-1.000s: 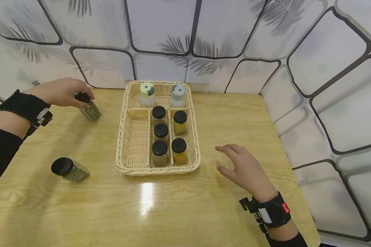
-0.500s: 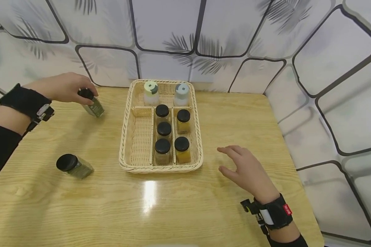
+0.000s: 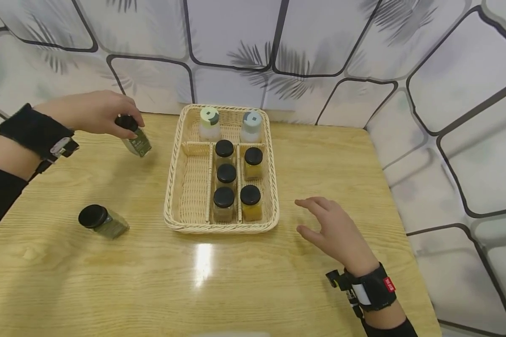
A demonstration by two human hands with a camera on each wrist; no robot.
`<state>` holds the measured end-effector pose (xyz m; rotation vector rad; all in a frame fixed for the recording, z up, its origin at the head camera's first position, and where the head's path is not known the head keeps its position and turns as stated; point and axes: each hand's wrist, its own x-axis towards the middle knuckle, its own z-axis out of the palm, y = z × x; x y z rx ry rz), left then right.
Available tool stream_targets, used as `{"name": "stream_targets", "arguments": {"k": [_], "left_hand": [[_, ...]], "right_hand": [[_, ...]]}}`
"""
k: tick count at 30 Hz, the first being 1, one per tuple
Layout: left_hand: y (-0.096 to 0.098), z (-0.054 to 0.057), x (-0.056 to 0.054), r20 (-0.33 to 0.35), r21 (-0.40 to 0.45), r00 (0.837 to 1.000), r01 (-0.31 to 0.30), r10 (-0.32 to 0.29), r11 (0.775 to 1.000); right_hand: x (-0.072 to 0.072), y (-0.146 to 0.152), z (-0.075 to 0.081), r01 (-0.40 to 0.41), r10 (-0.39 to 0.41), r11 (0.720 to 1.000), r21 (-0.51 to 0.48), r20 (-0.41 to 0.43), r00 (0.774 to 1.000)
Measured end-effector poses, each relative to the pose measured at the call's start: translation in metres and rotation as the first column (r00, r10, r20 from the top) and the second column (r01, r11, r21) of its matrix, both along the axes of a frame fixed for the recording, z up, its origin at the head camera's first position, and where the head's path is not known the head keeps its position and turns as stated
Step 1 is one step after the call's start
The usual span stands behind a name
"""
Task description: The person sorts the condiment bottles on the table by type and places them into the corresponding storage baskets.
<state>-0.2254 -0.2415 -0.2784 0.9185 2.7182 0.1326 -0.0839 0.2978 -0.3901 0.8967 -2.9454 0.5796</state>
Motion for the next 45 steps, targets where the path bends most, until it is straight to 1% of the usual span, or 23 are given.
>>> {"name": "stream_targets", "arguments": {"k": [4,12,14,19,21,28,33,37,41,45], "left_hand": [[0.0,0.002,0.005,-0.013,0.001,1.0,0.011,-0.011,1.0],[0.002,0.008,0.011,-0.046,0.001,0.997,0.055,-0.055,0.999],[0.002,0.009,0.012,-0.047,0.002,0.997,0.057,-0.057,0.998],[0.004,0.012,0.014,-0.046,0.015,0.996,0.076,-0.075,0.997],[0.005,0.012,0.014,-0.057,0.02,0.995,0.081,-0.08,0.996],[0.009,0.011,0.015,-0.035,0.02,0.996,0.088,-0.087,0.996],[0.011,0.011,0.017,-0.04,0.014,0.995,0.091,-0.091,0.996],[0.015,0.014,0.019,-0.043,0.017,0.994,0.101,-0.1,0.995],[0.02,0.018,0.021,-0.055,0.041,0.991,0.121,-0.118,0.992],[0.027,0.022,0.025,-0.038,0.033,0.992,0.125,-0.124,0.992]], "right_hand": [[0.0,-0.002,0.0,-0.007,0.007,1.0,-0.005,0.003,1.0],[0.0,-0.003,0.0,0.009,-0.009,1.0,0.009,0.009,1.0],[0.0,-0.003,0.0,0.01,-0.01,1.0,0.009,0.005,1.0],[0.0,-0.004,0.0,0.01,-0.01,1.0,0.007,0.009,1.0],[0.0,-0.004,-0.001,0.006,-0.006,1.0,0.006,0.008,1.0],[0.003,-0.005,0.001,0.017,-0.017,1.0,0.005,0.01,1.0],[0.003,-0.005,0.002,0.021,-0.021,1.0,-0.001,0.008,1.0],[0.004,-0.005,0.002,0.016,-0.016,1.0,-0.005,0.017,1.0],[0.004,-0.003,0.0,0.008,-0.008,1.0,-0.006,0.012,1.0],[0.004,-0.003,0.0,0.013,-0.013,1.0,-0.005,0.011,1.0]]}}
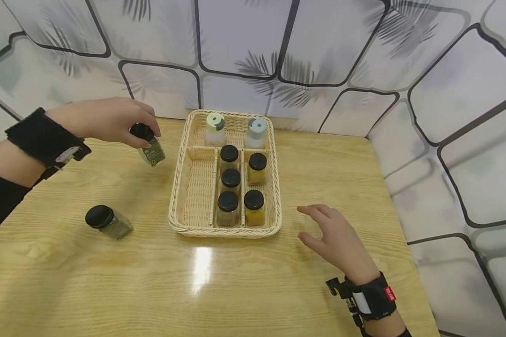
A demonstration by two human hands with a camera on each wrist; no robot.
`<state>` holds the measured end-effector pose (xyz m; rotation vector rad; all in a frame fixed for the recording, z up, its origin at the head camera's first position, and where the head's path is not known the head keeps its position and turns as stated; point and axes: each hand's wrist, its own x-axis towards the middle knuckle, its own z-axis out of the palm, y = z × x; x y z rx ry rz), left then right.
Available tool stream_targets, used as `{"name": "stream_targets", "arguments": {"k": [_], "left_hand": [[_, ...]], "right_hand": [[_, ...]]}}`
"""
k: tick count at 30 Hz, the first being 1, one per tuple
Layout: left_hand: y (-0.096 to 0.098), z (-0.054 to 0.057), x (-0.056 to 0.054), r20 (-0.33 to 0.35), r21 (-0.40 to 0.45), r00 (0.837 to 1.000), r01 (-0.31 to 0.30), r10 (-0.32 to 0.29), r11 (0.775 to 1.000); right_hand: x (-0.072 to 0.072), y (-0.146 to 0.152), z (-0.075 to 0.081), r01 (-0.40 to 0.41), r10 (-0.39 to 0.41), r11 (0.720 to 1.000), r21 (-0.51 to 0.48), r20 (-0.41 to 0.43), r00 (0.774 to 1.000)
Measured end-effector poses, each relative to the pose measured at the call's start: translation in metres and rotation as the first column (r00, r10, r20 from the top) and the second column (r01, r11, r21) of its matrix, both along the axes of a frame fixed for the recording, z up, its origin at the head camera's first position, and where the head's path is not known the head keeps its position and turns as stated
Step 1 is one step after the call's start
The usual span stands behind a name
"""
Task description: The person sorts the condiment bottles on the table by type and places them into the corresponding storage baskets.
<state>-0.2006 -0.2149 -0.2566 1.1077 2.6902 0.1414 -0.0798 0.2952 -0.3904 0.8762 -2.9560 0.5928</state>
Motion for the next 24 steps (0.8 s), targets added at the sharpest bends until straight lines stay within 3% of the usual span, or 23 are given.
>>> {"name": "stream_targets", "arguments": {"k": [7,24], "left_hand": [[0.015,0.0,0.002,-0.016,0.031,0.997,0.078,-0.077,0.997],[0.039,0.006,-0.002,-0.044,0.06,0.991,0.125,-0.122,0.99]], "right_hand": [[0.003,0.001,-0.003,0.008,-0.008,1.0,-0.007,0.0,1.0],[-0.001,0.003,-0.001,0.0,0.0,1.0,0.002,0.003,1.0]]}}
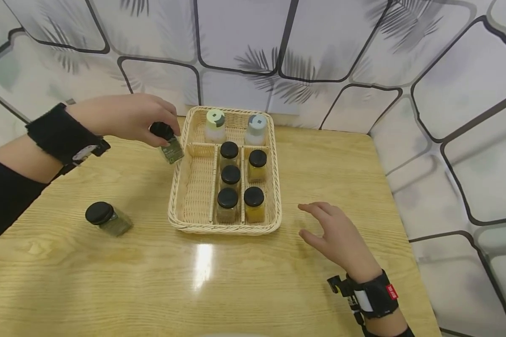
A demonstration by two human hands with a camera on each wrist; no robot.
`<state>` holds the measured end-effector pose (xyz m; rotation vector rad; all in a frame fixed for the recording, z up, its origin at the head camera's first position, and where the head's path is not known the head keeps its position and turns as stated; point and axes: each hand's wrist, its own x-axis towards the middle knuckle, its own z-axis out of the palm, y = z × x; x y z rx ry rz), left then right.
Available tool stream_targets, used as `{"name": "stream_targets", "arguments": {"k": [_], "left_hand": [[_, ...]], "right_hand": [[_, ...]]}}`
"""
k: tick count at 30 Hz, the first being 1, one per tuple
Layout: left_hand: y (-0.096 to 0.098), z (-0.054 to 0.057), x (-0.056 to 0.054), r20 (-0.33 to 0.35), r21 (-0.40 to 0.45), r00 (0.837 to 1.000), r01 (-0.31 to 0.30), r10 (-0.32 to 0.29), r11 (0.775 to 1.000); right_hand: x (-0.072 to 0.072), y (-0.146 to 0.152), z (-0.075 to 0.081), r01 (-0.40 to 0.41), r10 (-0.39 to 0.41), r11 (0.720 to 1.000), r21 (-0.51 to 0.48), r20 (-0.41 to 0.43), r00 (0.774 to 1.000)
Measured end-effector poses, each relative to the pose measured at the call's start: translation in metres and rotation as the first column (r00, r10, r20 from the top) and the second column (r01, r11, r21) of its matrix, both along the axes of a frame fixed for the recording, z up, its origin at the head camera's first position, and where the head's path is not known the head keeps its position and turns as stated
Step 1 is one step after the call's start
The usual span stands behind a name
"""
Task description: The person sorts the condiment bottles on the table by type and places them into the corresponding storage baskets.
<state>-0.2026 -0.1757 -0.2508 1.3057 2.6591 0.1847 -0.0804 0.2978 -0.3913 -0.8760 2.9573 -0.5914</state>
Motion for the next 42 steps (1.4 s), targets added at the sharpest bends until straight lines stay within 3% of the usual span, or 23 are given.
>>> {"name": "stream_targets", "arguments": {"k": [5,12,16,23,42], "left_hand": [[0.008,0.002,0.0,-0.004,-0.01,1.0,0.002,-0.002,1.0],[0.019,0.005,-0.003,-0.017,0.024,0.998,0.061,-0.06,0.998],[0.023,0.004,-0.003,-0.013,0.024,0.999,0.05,-0.05,0.998],[0.032,-0.002,-0.005,0.0,0.013,0.999,0.052,-0.052,0.999],[0.052,-0.026,-0.011,-0.009,0.023,0.986,0.17,-0.169,0.985]], "right_hand": [[0.001,0.001,0.001,0.004,-0.004,1.0,0.0,-0.007,1.0],[0.002,0.002,0.002,0.009,-0.009,1.0,0.011,0.005,1.0],[0.001,0.002,0.002,0.006,-0.006,1.0,0.014,0.005,1.0],[0.004,0.002,0.001,0.008,-0.008,1.0,0.014,0.0,1.0],[0.01,0.008,-0.004,0.029,-0.029,1.0,0.001,-0.002,1.0]]}}
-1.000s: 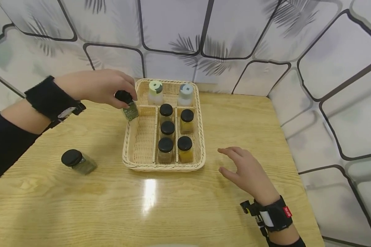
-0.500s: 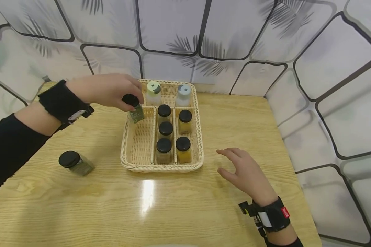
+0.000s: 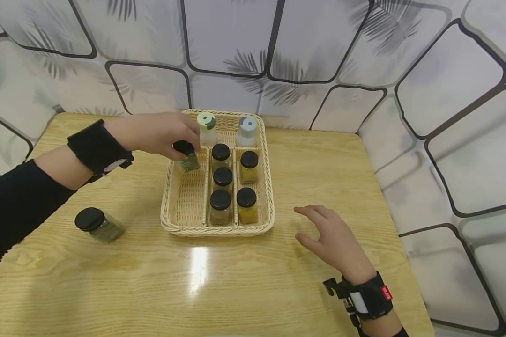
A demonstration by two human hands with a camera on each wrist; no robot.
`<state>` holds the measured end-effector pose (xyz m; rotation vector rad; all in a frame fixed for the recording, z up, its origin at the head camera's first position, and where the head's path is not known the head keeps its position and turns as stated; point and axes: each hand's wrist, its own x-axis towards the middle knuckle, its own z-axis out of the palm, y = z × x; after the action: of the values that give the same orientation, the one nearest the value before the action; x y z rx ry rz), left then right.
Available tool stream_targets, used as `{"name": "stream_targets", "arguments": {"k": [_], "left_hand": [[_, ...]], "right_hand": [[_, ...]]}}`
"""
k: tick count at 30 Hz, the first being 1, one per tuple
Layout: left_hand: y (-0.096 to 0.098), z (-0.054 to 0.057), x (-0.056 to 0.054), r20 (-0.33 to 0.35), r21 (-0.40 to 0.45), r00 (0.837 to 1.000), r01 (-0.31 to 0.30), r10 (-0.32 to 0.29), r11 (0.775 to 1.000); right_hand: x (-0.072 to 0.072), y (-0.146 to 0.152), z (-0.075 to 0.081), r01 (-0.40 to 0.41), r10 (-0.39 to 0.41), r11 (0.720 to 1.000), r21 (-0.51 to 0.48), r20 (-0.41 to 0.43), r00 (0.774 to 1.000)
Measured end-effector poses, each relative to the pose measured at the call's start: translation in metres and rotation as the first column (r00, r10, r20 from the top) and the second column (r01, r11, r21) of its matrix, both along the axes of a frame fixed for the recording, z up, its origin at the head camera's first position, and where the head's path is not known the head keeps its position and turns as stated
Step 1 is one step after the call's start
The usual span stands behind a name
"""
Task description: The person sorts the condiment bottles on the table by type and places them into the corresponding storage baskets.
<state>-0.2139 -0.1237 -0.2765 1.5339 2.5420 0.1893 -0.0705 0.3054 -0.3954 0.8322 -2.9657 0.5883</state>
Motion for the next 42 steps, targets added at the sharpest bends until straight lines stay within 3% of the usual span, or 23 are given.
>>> {"name": "stream_targets", "arguments": {"k": [25,42], "left_hand": [[0.009,-0.019,-0.008,0.074,-0.047,0.997,0.029,-0.026,0.998],[0.004,-0.031,-0.017,0.175,-0.064,0.984,-0.024,0.035,0.998]], "right_hand": [[-0.001,0.001,-0.003,0.015,-0.015,1.0,0.0,0.014,1.0],[0.0,0.003,-0.007,0.037,-0.037,0.999,-0.004,0.036,0.999]]}}
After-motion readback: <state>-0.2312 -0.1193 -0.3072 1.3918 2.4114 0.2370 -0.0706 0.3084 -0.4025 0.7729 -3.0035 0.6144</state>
